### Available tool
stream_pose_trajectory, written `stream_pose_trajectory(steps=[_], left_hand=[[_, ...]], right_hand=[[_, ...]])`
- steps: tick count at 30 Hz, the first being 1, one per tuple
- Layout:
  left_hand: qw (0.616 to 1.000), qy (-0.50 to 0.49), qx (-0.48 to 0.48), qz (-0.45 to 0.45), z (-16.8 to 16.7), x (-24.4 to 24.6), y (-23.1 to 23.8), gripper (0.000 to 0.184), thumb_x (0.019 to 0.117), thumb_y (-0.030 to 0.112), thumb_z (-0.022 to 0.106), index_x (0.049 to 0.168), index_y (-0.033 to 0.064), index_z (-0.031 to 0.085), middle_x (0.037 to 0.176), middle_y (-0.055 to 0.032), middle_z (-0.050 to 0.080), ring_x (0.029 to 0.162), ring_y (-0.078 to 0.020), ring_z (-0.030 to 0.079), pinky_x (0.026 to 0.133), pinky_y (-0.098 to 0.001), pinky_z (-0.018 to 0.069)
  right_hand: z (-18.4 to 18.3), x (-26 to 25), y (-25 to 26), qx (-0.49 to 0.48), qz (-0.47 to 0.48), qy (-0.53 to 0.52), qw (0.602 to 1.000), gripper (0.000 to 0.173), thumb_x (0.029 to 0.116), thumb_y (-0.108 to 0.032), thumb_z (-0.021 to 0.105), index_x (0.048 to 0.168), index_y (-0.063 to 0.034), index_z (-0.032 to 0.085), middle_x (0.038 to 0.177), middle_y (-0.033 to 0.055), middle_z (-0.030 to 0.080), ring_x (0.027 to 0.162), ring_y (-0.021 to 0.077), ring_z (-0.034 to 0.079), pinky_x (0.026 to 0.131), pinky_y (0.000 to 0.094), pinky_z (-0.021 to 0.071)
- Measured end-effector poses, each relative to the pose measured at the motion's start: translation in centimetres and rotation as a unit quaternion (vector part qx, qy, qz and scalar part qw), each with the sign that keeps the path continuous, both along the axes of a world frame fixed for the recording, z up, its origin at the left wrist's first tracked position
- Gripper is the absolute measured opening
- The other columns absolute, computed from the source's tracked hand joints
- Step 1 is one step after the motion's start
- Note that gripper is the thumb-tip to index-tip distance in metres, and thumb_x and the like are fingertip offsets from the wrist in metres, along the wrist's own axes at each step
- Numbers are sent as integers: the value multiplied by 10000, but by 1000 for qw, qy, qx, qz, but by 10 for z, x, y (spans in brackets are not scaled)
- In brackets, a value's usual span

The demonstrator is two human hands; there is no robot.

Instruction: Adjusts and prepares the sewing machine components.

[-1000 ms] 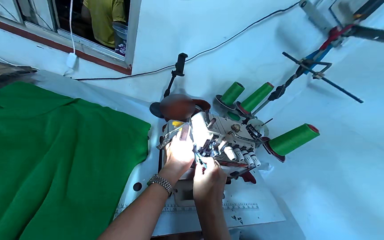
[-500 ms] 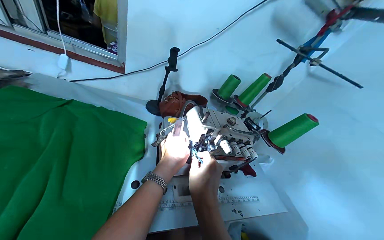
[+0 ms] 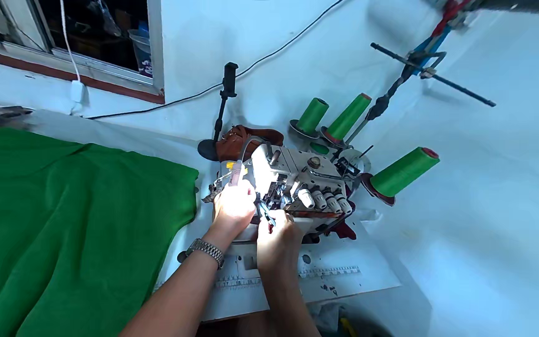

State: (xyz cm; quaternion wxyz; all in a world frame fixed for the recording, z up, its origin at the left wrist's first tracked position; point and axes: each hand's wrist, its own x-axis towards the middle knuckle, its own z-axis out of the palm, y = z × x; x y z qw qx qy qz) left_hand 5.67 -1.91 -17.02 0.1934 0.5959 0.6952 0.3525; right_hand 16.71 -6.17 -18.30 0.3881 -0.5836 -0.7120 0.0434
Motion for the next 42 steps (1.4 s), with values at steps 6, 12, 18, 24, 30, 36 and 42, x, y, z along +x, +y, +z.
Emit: stream_pose_trajectory(steps=[6,12,18,24,30,36,42], left_hand=[[1000,-4,26,-13,-3,-2,0,157,1021,94,559,1032,-3,683,1109,-182,644,1092,-358,616,906,-566,462],[999,2,35,-19,-4,-3,-2,169,1028,106,558,1029,-7,683,1099,-188,648,1077,-360,623,894,-573,463],[999,3,45,-10,-8,-3,2,165,1025,89,558,1020,-22,681,1108,-202,639,1084,-371,617,908,-581,463],[999,14,39,1,-7,-3,2,170,1030,100,555,1023,-19,676,1103,-199,639,1078,-366,620,908,-579,466],[999,13,52,-7,-11,-5,4,162,1025,97,557,1001,-10,676,1104,-194,638,1091,-359,614,914,-573,462],[997,-21,75,5,-15,-8,6,171,1025,82,546,989,-29,671,1050,-202,643,1047,-357,621,908,-568,464],[984,-89,122,98,-16,3,0,229,1060,82,472,1146,-73,617,1179,-280,620,976,-383,650,877,-555,508]], right_hand=[[3,-4,-1,-32,-14,-6,999,170,970,-91,656,1040,57,699,957,205,686,882,334,698,779,469,576],[-2,-2,2,-6,-5,19,1000,150,974,-76,635,1022,52,696,925,191,690,840,322,701,761,471,577],[5,0,-2,-57,2,36,998,185,1004,-103,611,1096,45,673,987,196,691,900,318,702,800,466,580],[5,-6,-3,-70,-12,-26,997,198,1013,-101,600,1097,71,650,1010,210,672,897,328,704,770,446,585],[11,-8,-1,-114,-14,-33,993,219,1050,-132,546,1107,57,640,1024,203,673,928,332,701,791,452,578],[8,0,1,-94,11,39,995,190,1033,-116,575,1086,40,669,993,194,692,910,326,700,800,482,572],[-4,21,-7,-57,87,98,990,98,947,-109,704,1000,-27,695,836,83,666,724,177,652,680,363,560]])
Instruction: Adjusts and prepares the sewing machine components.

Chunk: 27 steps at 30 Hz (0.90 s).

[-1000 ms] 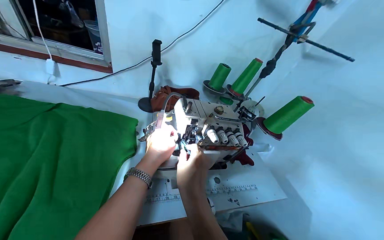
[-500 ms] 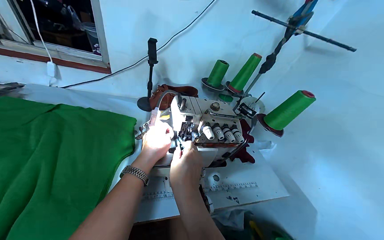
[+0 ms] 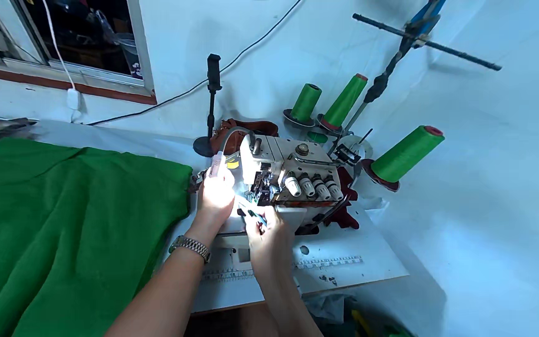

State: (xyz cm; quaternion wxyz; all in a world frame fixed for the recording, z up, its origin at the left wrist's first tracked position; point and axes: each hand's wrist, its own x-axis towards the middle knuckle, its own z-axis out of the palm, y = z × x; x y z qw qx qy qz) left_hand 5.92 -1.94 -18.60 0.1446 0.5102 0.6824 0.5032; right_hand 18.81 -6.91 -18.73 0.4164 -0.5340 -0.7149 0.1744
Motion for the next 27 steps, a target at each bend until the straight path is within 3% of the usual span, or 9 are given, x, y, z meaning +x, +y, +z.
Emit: stream_pose_trajectory(steps=[2,5,9,14,17,19,24,27], left_hand=[[999,-30,15,8,-1,2,-4,275,1077,110,452,1232,-72,589,1096,-268,637,846,-354,664,796,-529,545],[1000,0,26,-9,-2,1,-7,200,1038,81,526,1137,-53,635,998,-242,660,850,-359,660,792,-546,528],[994,75,-28,-75,5,-4,-4,150,975,115,672,1073,9,714,1075,-191,670,996,-355,633,876,-566,482],[983,98,-141,-60,17,-1,7,171,911,236,780,974,85,730,1089,-138,656,1069,-329,607,879,-570,455],[984,81,-155,-47,19,0,9,140,910,214,776,907,80,736,1066,-143,666,1069,-336,604,879,-578,448],[982,81,-163,-45,19,-1,11,133,916,210,764,878,85,740,1056,-132,666,1057,-329,604,864,-574,448],[979,118,-155,-67,16,-2,9,152,1008,172,632,998,37,701,1114,-163,629,1092,-344,594,885,-569,458],[990,98,-90,-46,8,-2,7,153,1020,106,574,983,-3,675,1094,-196,623,1072,-361,598,895,-573,446]], right_hand=[[-14,16,-3,39,32,36,998,110,916,-126,695,1010,-80,731,798,11,671,661,77,619,622,262,534],[-42,47,-5,115,84,102,985,185,885,-133,683,1031,-35,739,808,-1,679,644,1,593,604,154,519],[-70,97,0,142,75,118,980,226,892,-97,678,1065,41,722,910,60,718,757,13,659,701,158,567],[-106,139,15,124,39,151,980,262,892,-72,667,1098,86,701,979,97,736,818,19,690,752,157,577],[-122,145,20,82,28,200,976,251,892,-38,655,1105,88,693,996,102,739,811,24,687,730,157,568],[-129,145,23,74,15,206,976,250,886,-29,654,1101,93,691,1005,110,738,855,29,696,781,163,572],[-132,142,26,90,-8,177,980,267,870,-46,668,1092,98,696,975,115,741,833,12,692,780,145,557],[-132,142,26,80,-14,178,981,270,868,-59,668,1091,91,699,963,105,740,826,14,691,769,151,562]])
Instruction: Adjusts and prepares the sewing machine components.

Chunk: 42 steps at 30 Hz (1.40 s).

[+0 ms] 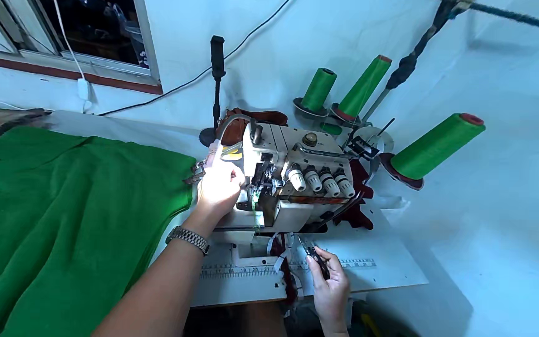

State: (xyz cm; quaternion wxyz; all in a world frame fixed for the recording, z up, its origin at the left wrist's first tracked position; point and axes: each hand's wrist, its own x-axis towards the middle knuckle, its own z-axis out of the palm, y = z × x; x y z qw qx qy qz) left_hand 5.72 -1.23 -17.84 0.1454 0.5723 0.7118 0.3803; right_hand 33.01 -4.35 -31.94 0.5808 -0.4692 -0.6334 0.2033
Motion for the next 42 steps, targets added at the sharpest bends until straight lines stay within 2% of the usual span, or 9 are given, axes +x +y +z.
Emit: stream_pose_trajectory(steps=[6,10,14,18,22,27,30,35,42], left_hand=[[999,-17,-11,-32,0,-5,1,131,961,125,700,1041,21,697,1153,-182,629,1101,-339,602,937,-555,466],[997,-25,-63,-28,9,-1,5,141,892,196,798,904,78,721,1089,-146,645,1106,-322,580,903,-551,453],[990,19,-141,21,22,13,4,145,968,232,699,973,95,748,1210,-149,614,1203,-354,538,917,-576,441],[996,26,-79,37,12,14,0,162,1018,153,599,1001,33,706,1189,-194,615,1202,-390,546,933,-581,444],[996,-22,44,69,0,12,-3,174,1016,61,564,1034,-58,690,1100,-245,661,1087,-391,629,956,-572,467],[984,-122,98,89,-10,4,-2,205,1032,92,535,981,-29,693,909,-153,670,789,-229,647,780,-436,533],[975,-163,92,120,-9,3,-1,199,1053,110,510,1075,-27,653,932,-132,632,790,-186,631,767,-373,544],[986,-94,89,108,-10,4,-6,239,1075,102,460,1079,-42,650,940,-171,653,854,-245,655,838,-430,532],[997,-35,67,27,-7,2,-9,218,874,167,812,901,8,666,963,-142,606,875,-274,591,801,-460,484]], right_hand=[[-2,-1,0,0,-21,-17,1000,267,869,-56,675,1092,87,703,966,120,738,827,28,690,769,160,558],[0,-2,-1,-12,-37,-47,998,284,872,-77,679,1104,84,705,1001,140,743,864,89,707,792,221,568],[1,-3,-1,-10,-38,-51,998,292,869,-84,675,1103,88,704,998,147,745,866,99,712,793,230,572],[-1,-3,-2,-4,-30,-38,999,276,868,-72,684,1100,77,705,953,112,737,802,51,689,746,186,565],[-1,-3,-2,-1,-29,-35,999,268,869,-69,684,1095,73,708,960,106,741,817,34,694,756,167,565],[-2,-5,-2,0,-33,-28,999,274,860,-66,683,1092,78,709,956,111,739,810,25,688,756,156,558],[-3,-5,-2,3,-37,-27,999,276,860,-66,678,1089,84,709,961,119,736,812,20,683,754,148,550],[-3,-5,-2,12,-41,-33,999,274,856,-59,674,1084,90,705,964,121,735,825,10,682,770,137,545],[-5,-6,-1,23,-44,-43,998,271,860,-53,681,1086,95,700,951,115,731,815,-8,672,764,124,541]])
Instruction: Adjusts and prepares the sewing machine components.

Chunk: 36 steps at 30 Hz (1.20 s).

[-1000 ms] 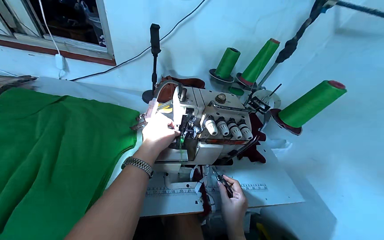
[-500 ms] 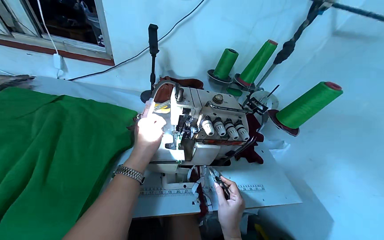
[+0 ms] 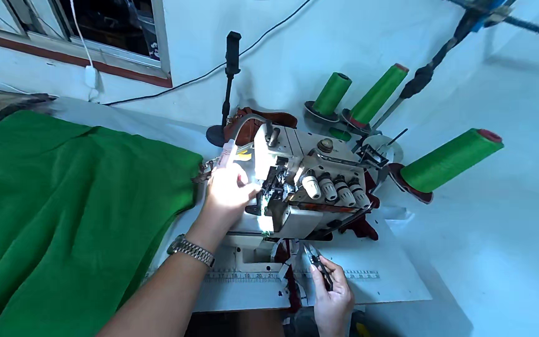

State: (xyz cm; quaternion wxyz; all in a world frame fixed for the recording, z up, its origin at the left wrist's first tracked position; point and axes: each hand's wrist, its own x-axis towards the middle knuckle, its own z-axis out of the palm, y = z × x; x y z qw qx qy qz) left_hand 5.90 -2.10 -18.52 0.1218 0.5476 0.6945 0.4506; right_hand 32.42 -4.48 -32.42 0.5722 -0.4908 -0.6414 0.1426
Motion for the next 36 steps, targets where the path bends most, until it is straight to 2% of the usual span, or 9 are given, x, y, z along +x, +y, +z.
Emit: stream_pose_trajectory(steps=[4,6,11,13,15,18,24,29,36], left_hand=[[999,10,37,10,-2,3,4,46,910,-42,655,952,-25,662,1005,-185,625,936,-303,623,840,-466,507],[997,-11,74,10,-7,1,3,179,882,-84,555,995,4,662,1013,-166,643,931,-284,627,820,-468,505],[991,26,128,-34,-24,-5,-8,120,895,14,629,925,82,723,976,-69,677,987,-245,623,858,-434,494],[989,64,126,-39,-29,-4,-20,119,934,75,653,1016,98,737,1105,-58,686,1102,-236,619,941,-419,507],[983,94,154,-31,-42,-5,-30,230,977,172,571,1096,131,764,1202,-11,703,1235,-229,583,1051,-422,456],[972,11,224,-71,-74,-12,-42,383,1043,291,407,1174,200,755,1338,79,669,1437,-204,442,1188,-491,319],[975,-40,209,-63,-112,5,-76,520,1035,470,526,1461,171,532,1550,-82,474,1474,-200,393,1191,-379,371],[993,-18,112,-34,-122,8,-106,725,900,202,663,1516,-67,392,1493,-246,505,1364,-317,538,1097,-425,468],[994,-72,60,-50,-112,0,-105,657,891,148,661,1463,-89,442,1366,-251,597,1254,-332,608,1048,-447,496]], right_hand=[[0,-1,0,11,-12,-11,1000,276,848,-47,679,1076,108,698,956,130,733,814,-14,674,770,117,540],[0,-3,0,12,-20,-17,1000,275,848,-49,683,1074,106,700,948,123,732,815,-27,670,767,106,536],[3,-3,-1,-7,-13,8,1000,280,843,-23,681,1084,120,687,947,110,733,807,-33,672,762,107,543],[11,-2,-7,-49,16,77,996,267,855,32,668,1104,127,662,898,62,709,652,-39,605,593,108,510],[28,-6,-16,-75,41,115,990,279,867,63,644,1138,126,638,849,28,687,554,-25,543,498,132,471],[65,-24,-33,-53,89,75,992,313,880,55,631,1180,138,600,888,16,683,618,-30,580,563,138,512],[101,-77,-32,61,146,-58,986,254,912,-88,681,1103,80,694,990,76,729,878,-8,667,814,140,559],[109,-116,-20,83,34,-176,980,232,902,-176,669,1012,16,738,839,37,720,693,-11,641,641,129,537],[113,-132,-12,78,-77,-310,944,271,864,-213,620,973,-3,752,717,34,689,522,94,598,459,261,469]])
